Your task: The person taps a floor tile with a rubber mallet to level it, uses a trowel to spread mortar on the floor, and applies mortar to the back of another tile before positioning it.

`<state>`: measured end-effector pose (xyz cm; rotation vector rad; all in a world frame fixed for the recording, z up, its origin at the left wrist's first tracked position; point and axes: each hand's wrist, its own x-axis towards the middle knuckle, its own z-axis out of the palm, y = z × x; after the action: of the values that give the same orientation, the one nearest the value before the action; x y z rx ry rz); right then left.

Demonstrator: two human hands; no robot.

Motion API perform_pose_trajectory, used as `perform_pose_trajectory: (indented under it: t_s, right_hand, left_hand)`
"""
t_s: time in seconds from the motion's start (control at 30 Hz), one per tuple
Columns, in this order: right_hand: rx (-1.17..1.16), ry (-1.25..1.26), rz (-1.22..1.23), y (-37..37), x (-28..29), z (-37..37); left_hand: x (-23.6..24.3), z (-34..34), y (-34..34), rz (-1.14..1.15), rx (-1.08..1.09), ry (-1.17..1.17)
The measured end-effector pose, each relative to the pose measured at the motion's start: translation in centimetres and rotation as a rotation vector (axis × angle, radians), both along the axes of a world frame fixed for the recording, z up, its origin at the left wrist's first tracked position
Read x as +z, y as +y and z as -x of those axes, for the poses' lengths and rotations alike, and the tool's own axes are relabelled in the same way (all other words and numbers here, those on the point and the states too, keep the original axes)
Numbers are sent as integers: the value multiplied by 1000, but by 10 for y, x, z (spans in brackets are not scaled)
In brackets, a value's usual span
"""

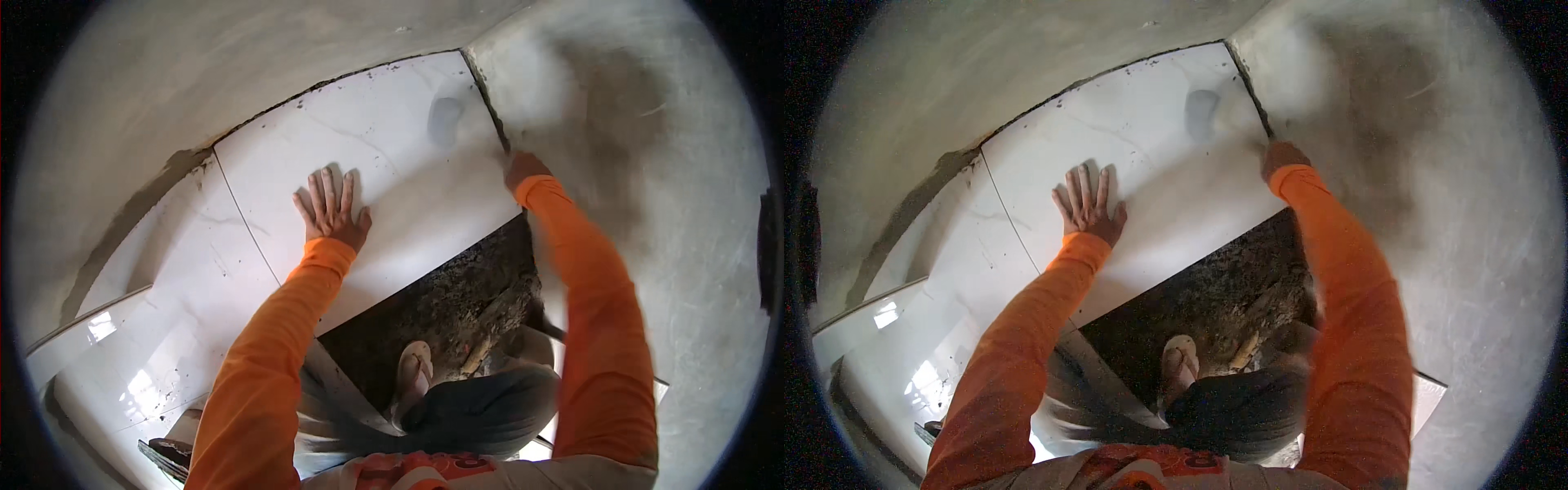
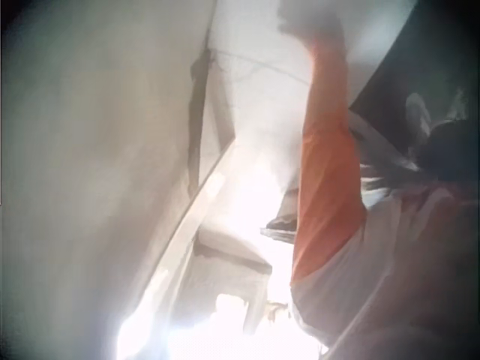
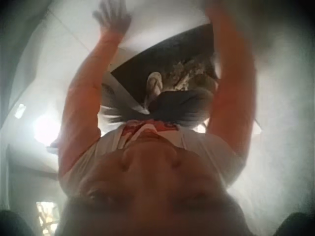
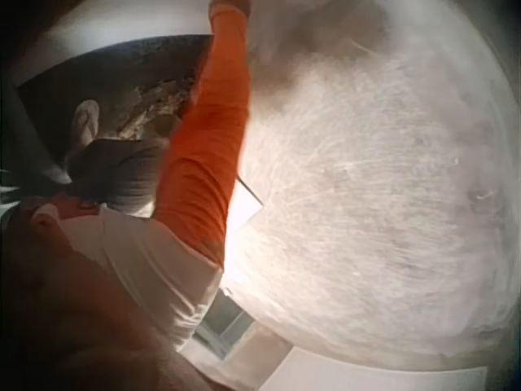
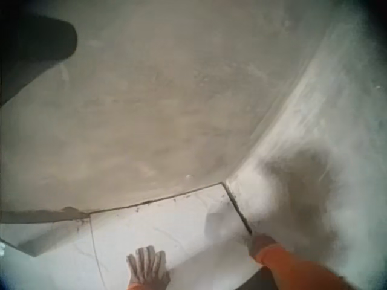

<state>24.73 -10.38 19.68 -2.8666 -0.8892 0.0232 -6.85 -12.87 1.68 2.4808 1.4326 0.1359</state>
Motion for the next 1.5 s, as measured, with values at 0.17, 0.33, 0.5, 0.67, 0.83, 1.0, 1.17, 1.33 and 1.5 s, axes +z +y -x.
perform_pose_trajectory:
  t_s: [0.17, 0.33, 0.5, 0.67, 0.83, 1.0, 1.17, 1.33, 1.5]
  right_hand:
    - [198, 59, 130, 27, 45, 6]
    - [131, 133, 1, 6, 26, -8]
    - [109, 68, 104, -69, -76, -31]
    - [217, 181, 479, -104, -81, -20]
    - [67, 434, 360, -223, -82, -11]
    - [-239, 770, 227, -380, -135, 51]
    - [-692, 1044, 24, -451, -105, 123]
    - [-273, -176, -391, -421, -109, 126]
    - [-105, 763, -444, -267, -173, 27]
  left_hand:
    - [8, 0, -10, 27, -49, 3]
    - [3, 5, -9, 5, -27, -9]
    - [-1, -1, -35, 5, -78, -9]
    - [-5, 15, -72, -107, -110, -89]
    - [8, 10, -126, -41, -204, 74]
    - [1, 8, -148, -105, -233, 63]
    - [0, 28, -180, -129, -182, -38]
    - [11, 45, -198, 1195, 1202, -935]
    - [0, 33, -190, 1257, 1349, -1412]
